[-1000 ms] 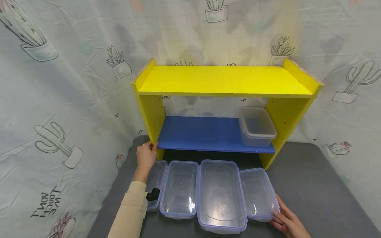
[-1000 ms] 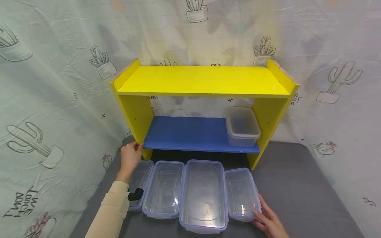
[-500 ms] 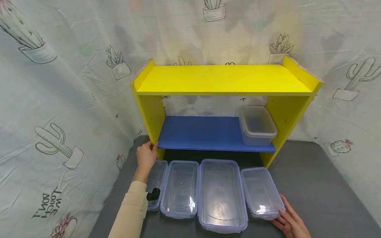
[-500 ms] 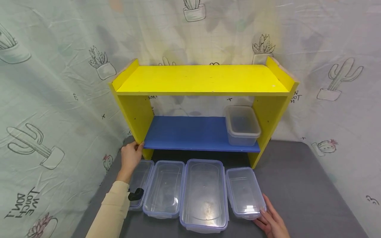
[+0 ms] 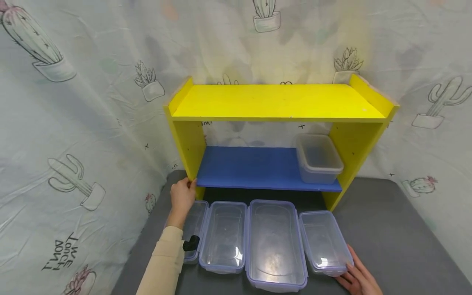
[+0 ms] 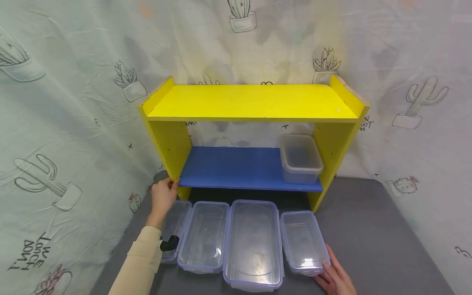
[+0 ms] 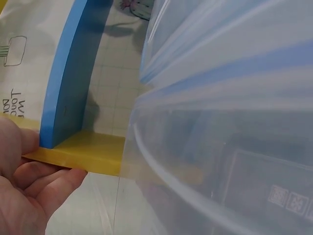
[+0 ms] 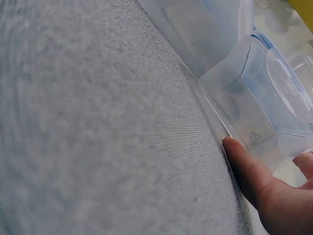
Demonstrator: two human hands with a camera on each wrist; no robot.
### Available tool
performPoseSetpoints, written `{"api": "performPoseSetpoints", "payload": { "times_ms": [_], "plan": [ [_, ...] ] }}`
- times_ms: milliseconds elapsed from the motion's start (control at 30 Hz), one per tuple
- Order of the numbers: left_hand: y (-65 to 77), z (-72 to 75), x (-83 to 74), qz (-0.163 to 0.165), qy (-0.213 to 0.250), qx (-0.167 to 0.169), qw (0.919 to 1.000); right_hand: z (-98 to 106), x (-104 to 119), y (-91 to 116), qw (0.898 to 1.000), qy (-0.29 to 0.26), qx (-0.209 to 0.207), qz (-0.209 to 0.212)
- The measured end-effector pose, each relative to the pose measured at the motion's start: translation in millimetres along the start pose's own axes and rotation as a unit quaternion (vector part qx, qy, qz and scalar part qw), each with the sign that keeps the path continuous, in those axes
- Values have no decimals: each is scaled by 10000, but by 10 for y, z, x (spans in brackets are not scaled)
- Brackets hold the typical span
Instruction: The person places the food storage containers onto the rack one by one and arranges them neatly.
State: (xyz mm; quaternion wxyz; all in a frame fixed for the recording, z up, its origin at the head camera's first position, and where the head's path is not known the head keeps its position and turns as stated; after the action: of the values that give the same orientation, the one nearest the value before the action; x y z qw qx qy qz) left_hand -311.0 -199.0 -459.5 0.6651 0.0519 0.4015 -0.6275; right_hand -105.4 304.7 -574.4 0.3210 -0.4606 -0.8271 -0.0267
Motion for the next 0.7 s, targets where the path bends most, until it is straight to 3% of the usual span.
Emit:
{"api": "performPoseSetpoints", "payload": {
  "times_ms": [200,433,700],
  "plan": [
    [16,-15,-14,-109,35,-121,9999,21,10,30,9997,-221,83,-95],
    [15,-23,-14,-201,-36,-141,9997,17,39,23,9994,93,-293,-167],
    [5,-17,-35,-174,-47,-124,9998,17,141,14,9970,-8,-666,-396]
  ]
}}
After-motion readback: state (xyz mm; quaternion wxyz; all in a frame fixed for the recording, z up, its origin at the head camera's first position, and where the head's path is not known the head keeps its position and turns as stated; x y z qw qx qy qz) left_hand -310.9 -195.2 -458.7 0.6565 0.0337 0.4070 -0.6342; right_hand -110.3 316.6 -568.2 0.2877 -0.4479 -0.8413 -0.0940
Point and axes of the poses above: each hand's wrist, its own y-axis away from the middle knuckle, its own z-axis out of the back of the hand, x = y × z, the point moved 4 cm from there along -y, towards the middle knuckle, and after that the axes turned 1 degree about y, right-handed, at the moved point
